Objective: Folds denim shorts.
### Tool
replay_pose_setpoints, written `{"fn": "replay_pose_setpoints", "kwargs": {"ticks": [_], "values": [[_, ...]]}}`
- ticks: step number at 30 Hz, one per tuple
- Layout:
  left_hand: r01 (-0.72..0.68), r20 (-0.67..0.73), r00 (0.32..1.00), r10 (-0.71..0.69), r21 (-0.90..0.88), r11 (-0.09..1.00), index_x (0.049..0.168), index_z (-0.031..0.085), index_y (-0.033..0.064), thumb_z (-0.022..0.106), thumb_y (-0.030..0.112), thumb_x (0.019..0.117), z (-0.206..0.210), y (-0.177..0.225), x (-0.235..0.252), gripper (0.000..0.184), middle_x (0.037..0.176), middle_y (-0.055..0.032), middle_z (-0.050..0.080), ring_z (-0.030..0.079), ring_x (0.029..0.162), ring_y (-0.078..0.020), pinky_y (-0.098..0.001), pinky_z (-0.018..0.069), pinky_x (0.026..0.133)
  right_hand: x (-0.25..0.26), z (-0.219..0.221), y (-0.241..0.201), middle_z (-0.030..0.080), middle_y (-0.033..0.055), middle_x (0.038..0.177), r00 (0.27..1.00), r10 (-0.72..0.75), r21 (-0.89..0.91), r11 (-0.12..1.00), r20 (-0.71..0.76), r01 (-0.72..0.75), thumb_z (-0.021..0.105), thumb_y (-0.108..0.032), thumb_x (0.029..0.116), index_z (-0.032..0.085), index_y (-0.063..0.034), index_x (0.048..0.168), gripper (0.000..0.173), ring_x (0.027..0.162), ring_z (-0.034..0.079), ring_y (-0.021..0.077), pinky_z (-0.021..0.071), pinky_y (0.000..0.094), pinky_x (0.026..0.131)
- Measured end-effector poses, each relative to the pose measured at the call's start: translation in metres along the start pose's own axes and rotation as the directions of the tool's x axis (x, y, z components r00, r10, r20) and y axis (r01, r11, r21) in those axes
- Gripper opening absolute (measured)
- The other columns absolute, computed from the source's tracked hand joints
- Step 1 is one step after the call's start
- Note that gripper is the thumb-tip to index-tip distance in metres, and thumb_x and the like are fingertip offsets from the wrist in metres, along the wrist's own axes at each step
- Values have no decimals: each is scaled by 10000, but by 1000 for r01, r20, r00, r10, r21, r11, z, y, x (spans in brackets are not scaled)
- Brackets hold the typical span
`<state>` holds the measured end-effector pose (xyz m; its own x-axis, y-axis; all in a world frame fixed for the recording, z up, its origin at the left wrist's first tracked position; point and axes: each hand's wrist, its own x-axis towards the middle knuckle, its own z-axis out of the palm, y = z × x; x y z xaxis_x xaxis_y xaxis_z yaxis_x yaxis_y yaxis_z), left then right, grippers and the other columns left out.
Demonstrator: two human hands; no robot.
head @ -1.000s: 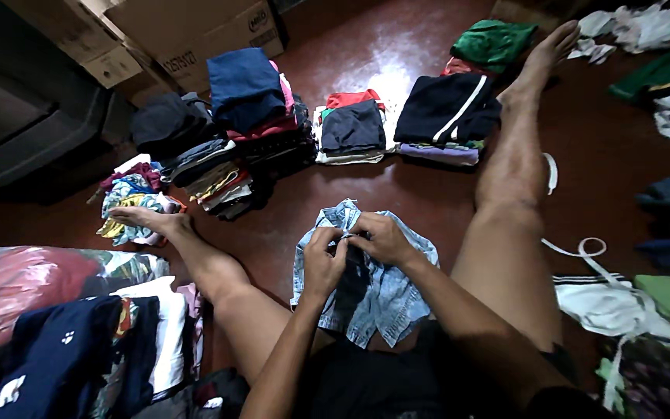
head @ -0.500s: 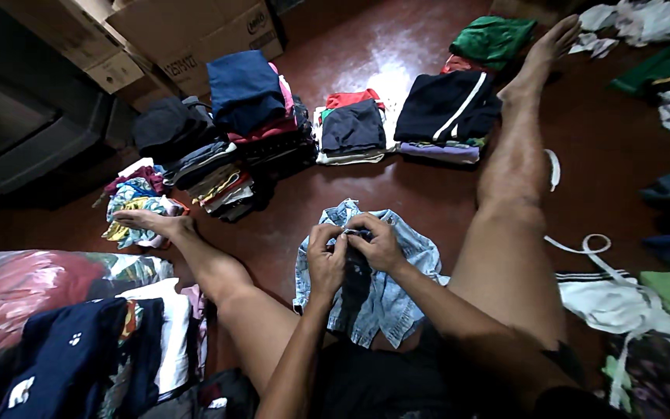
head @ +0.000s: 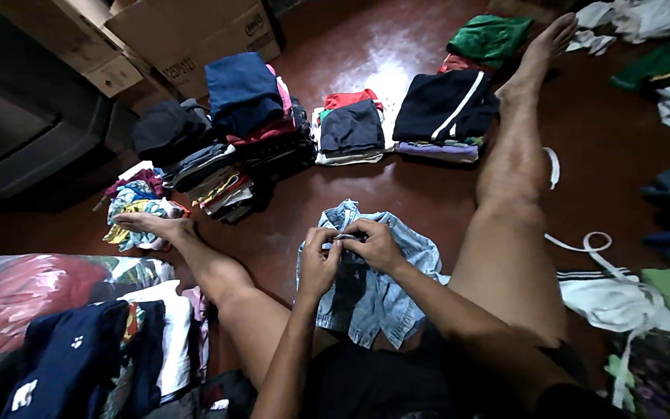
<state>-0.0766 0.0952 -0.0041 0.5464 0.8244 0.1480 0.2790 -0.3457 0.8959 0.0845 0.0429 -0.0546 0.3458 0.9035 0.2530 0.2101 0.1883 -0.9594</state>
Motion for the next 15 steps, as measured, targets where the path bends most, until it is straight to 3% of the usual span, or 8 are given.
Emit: {"fn": "replay_pose_setpoints", "kwargs": {"ticks": [6,11,15], "values": [[76,-41,996,-78,-45,996,1013,740,46,645,85,941,-5,14,-2,125,1074,-84,655,674,938,-119,-257,603,807,0,3,-2,745,21,912,974,-227,-69,972,-26,225,802,-173,867,780,-65,919,122,850,700,59,599,240,808],[13,-184,982,-43,-161,987,997,723,9,636,25,947,3,13,-1,102,1068,-108,651,675,896,-133,-260,609,779,3,-3,-4,740,50,1073,967,-251,26,968,50,250,754,-159,877,768,-57,1048,199,1004,705,114,610,313,904],[-49,-218,976,2,-208,977,994,721,-4,631,-22,939,8,16,-2,107,1065,-116,645,676,915,-140,-263,616,796,0,2,-9,736,39,1080,975,-222,-33,975,-30,221,747,-155,873,774,-72,1045,193,1009,696,95,600,289,895]]}}
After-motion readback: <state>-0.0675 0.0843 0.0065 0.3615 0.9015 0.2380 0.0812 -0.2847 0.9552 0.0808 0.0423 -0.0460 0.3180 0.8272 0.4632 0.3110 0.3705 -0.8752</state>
